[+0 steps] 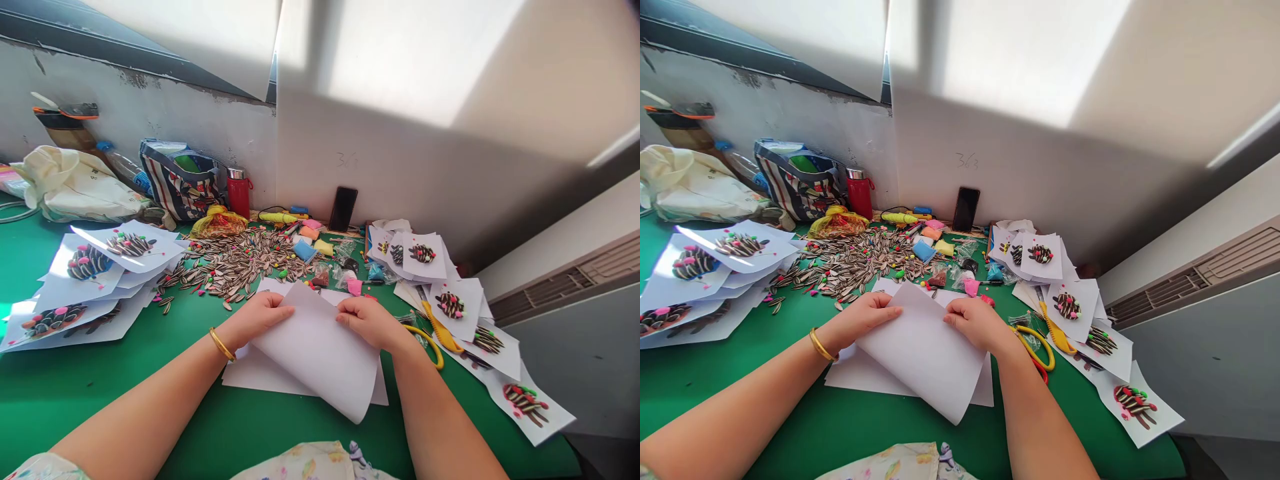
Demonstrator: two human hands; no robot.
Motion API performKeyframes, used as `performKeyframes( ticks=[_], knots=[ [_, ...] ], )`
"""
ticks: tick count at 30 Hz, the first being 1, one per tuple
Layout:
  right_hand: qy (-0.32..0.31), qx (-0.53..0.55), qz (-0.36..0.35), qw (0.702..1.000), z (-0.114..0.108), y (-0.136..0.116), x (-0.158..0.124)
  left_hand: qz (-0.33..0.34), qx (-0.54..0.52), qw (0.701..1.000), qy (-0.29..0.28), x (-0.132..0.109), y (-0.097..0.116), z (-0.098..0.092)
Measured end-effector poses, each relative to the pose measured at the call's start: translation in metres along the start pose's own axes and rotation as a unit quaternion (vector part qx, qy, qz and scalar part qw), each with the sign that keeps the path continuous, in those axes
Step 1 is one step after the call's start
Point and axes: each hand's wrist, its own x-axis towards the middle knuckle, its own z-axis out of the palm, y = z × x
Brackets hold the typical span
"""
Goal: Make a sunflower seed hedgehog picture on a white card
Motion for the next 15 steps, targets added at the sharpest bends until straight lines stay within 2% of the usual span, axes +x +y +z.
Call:
performKeyframes(
  ticks=[6, 10, 13, 15],
  knots=[
    [-0.033, 0.002, 0.009, 0.999, 0.002, 0.004, -0.001, 0.004, 0.009, 1.0, -0.016, 0.001, -0.002, -0.005],
    [-0.048, 0.01, 0.001, 0.999, 0.001, 0.002, -0.002, -0.021, -0.017, 0.999, -0.027, -0.001, 0.0, -0.008],
    [-0.03, 0.036, 0.005, 0.999, -0.002, 0.001, -0.002, -0.029, -0.101, 0.993, -0.046, -0.003, 0.005, -0.012],
    [0.008, 0.077, 0.016, 0.997, -0.002, 0.003, -0.001, -0.013, -0.199, 0.978, -0.058, -0.004, 0.008, -0.015]
  ],
)
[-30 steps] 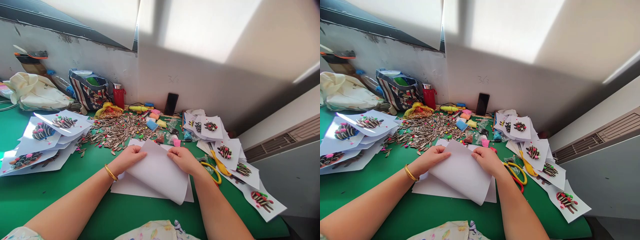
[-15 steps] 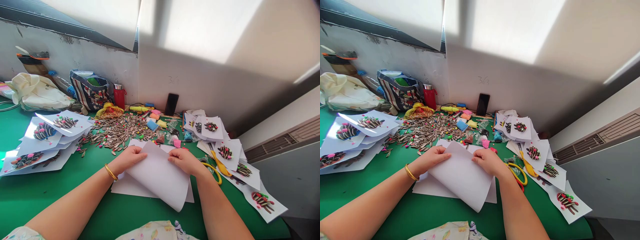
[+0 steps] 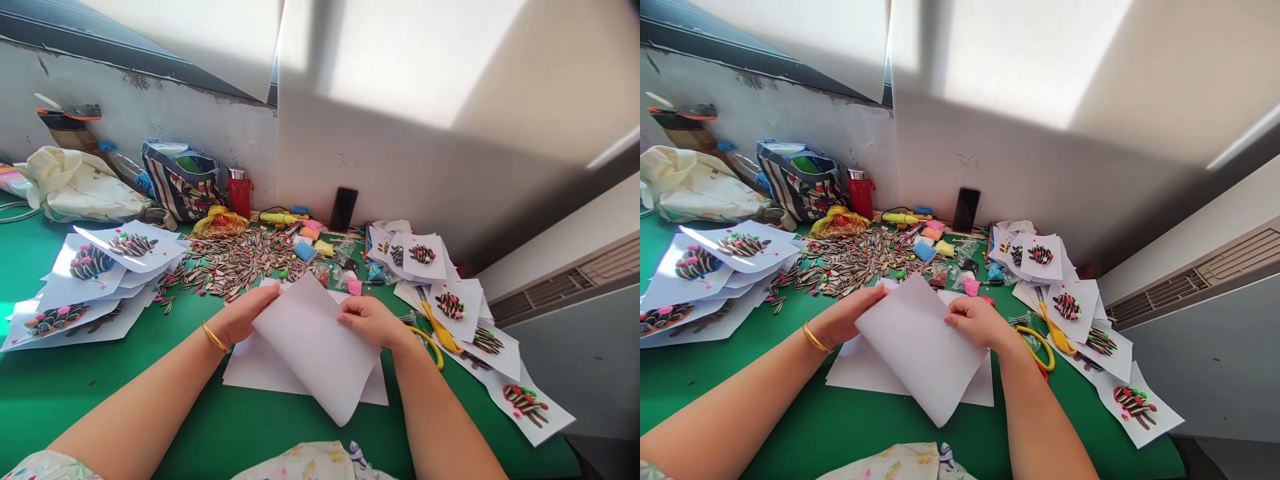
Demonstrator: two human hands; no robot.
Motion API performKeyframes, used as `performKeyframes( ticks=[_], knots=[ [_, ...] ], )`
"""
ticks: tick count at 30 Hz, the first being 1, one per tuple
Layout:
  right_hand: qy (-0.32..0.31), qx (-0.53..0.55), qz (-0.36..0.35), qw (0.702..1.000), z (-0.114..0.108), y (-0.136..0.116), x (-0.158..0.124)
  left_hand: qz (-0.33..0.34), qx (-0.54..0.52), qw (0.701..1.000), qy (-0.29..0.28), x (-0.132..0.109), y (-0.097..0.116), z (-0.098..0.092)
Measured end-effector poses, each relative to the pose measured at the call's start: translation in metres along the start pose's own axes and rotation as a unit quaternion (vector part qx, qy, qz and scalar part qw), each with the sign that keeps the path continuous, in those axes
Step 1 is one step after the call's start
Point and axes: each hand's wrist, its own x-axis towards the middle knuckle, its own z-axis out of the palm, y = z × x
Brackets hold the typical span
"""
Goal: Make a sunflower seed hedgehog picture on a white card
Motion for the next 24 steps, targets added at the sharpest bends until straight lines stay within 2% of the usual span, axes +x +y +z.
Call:
performKeyframes(
  ticks=[3, 5, 7, 13, 18, 24],
  knots=[
    [0.103, 0.105, 0.001, 0.989, 0.003, 0.003, 0.005, 0.051, -0.12, 0.991, -0.026, 0.0, 0.002, 0.001],
    [0.158, 0.168, -0.005, 0.973, 0.008, 0.005, 0.009, 0.08, -0.145, 0.985, -0.047, -0.001, 0.0, 0.006],
    [0.184, 0.197, -0.001, 0.963, 0.015, 0.005, 0.013, 0.089, -0.138, 0.984, -0.062, -0.001, -0.004, 0.013],
    [0.204, 0.178, 0.007, 0.963, 0.035, -0.001, 0.016, 0.064, -0.109, 0.992, -0.017, -0.002, -0.012, 0.03],
    [0.215, 0.166, 0.009, 0.963, 0.036, -0.001, 0.016, 0.054, -0.09, 0.993, 0.052, 0.003, -0.013, 0.024],
    [0.234, 0.143, 0.009, 0.961, 0.029, 0.002, 0.015, 0.052, -0.073, 0.993, 0.081, 0.006, -0.012, 0.019]
  ],
)
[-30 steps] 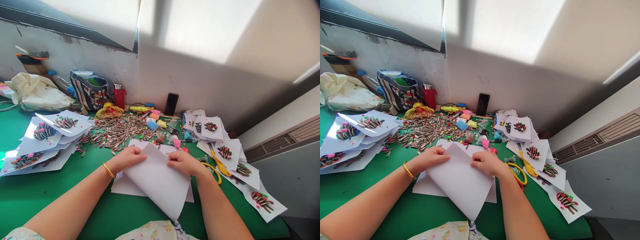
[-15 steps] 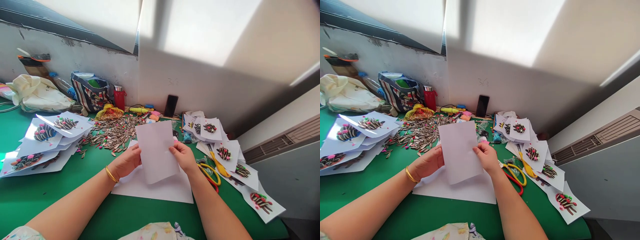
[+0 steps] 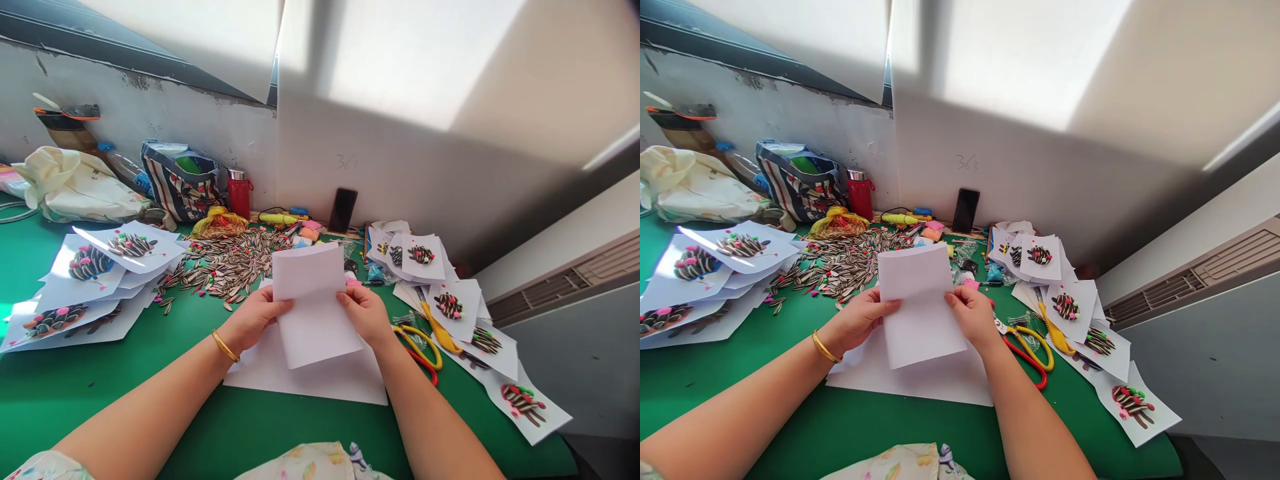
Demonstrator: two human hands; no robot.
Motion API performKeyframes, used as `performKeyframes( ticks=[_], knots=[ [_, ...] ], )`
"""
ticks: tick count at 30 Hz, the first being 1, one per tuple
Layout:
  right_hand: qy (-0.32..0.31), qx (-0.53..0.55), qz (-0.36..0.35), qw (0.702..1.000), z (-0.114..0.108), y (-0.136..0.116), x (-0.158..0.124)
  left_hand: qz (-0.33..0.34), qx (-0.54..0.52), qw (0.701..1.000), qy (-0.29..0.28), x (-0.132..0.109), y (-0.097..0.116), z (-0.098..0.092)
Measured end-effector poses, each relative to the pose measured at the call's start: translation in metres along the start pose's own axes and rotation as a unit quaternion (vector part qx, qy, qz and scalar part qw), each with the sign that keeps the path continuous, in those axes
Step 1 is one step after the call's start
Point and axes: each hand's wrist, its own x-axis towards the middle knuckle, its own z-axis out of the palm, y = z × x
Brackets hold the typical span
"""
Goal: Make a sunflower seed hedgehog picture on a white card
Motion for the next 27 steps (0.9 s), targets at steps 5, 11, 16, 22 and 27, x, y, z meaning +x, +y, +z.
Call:
performKeyframes(
  ticks=[5, 11, 16, 22, 27],
  knots=[
    [-0.001, 0.043, 0.017, 0.999, -0.003, 0.004, 0.003, 0.015, -0.005, 1.0, 0.014, 0.003, 0.004, -0.005],
    [0.004, 0.091, 0.018, 0.996, -0.005, 0.01, 0.007, 0.0, -0.031, 0.999, 0.012, 0.007, 0.005, -0.013],
    [-0.008, 0.108, 0.016, 0.994, -0.004, 0.008, 0.006, 0.009, -0.009, 1.0, -0.026, 0.004, 0.005, -0.011],
    [-0.025, 0.089, 0.038, 0.995, 0.001, 0.001, 0.004, 0.05, -0.035, 0.998, 0.021, 0.007, 0.002, -0.01],
    [-0.02, 0.102, 0.039, 0.994, -0.004, 0.006, 0.007, 0.065, -0.044, 0.996, 0.048, 0.012, 0.001, -0.016]
  ],
)
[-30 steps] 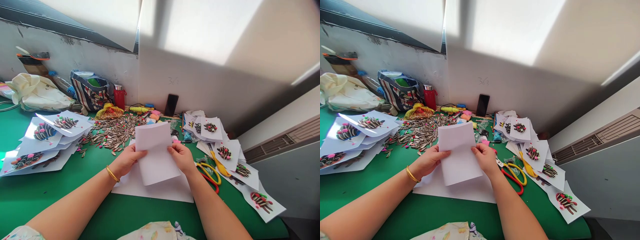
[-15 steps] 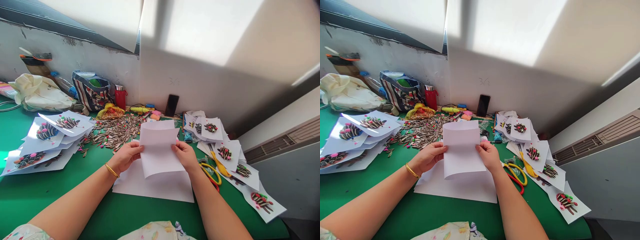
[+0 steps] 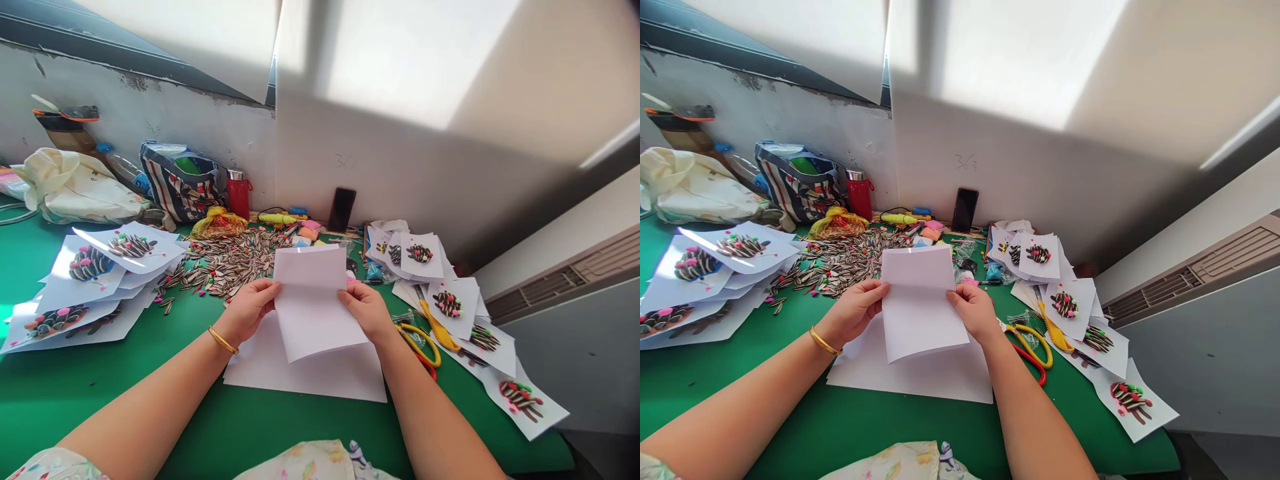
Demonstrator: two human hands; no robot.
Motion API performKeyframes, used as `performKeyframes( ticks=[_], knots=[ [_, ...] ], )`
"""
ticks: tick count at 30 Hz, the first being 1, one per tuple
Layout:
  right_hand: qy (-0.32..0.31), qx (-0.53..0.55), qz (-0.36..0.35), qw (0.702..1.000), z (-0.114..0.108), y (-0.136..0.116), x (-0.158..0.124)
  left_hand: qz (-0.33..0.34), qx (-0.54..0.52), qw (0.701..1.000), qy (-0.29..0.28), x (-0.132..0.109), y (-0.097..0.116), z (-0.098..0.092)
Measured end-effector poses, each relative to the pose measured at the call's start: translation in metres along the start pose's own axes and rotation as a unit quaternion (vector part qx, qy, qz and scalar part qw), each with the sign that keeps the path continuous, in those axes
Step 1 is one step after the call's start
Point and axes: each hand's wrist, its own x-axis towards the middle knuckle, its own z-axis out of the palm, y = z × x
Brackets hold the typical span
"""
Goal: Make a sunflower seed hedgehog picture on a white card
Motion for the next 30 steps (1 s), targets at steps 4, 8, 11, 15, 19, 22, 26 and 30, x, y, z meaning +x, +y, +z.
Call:
performKeyframes(
  ticks=[4, 8, 11, 15, 19, 22, 26, 30],
  knots=[
    [-0.022, 0.0, 0.003, 1.0, 0.003, 0.001, -0.002, -0.012, 0.003, 0.999, -0.049, -0.002, 0.003, 0.0],
    [-0.042, -0.045, -0.019, 0.998, 0.009, -0.002, -0.005, 0.012, -0.022, 1.0, -0.011, -0.003, 0.004, 0.003],
    [-0.038, -0.059, -0.017, 0.997, 0.008, -0.003, -0.005, 0.03, -0.031, 0.999, 0.025, -0.001, 0.002, 0.004],
    [-0.04, -0.057, -0.004, 0.998, 0.005, -0.002, -0.005, 0.043, -0.034, 0.998, 0.031, 0.0, 0.001, 0.003],
    [-0.057, -0.082, -0.008, 0.995, 0.006, -0.002, -0.005, 0.064, -0.034, 0.997, 0.017, 0.0, 0.006, 0.002],
    [-0.072, -0.096, -0.007, 0.993, 0.008, -0.002, -0.006, 0.093, -0.032, 0.993, 0.064, 0.001, 0.008, 0.001],
    [-0.071, -0.107, -0.018, 0.992, 0.007, -0.003, -0.006, 0.121, -0.038, 0.986, 0.104, 0.005, 0.005, -0.002],
    [-0.073, -0.107, -0.027, 0.991, 0.007, -0.004, -0.007, 0.153, -0.01, 0.979, 0.131, 0.01, 0.003, -0.006]
  ],
)
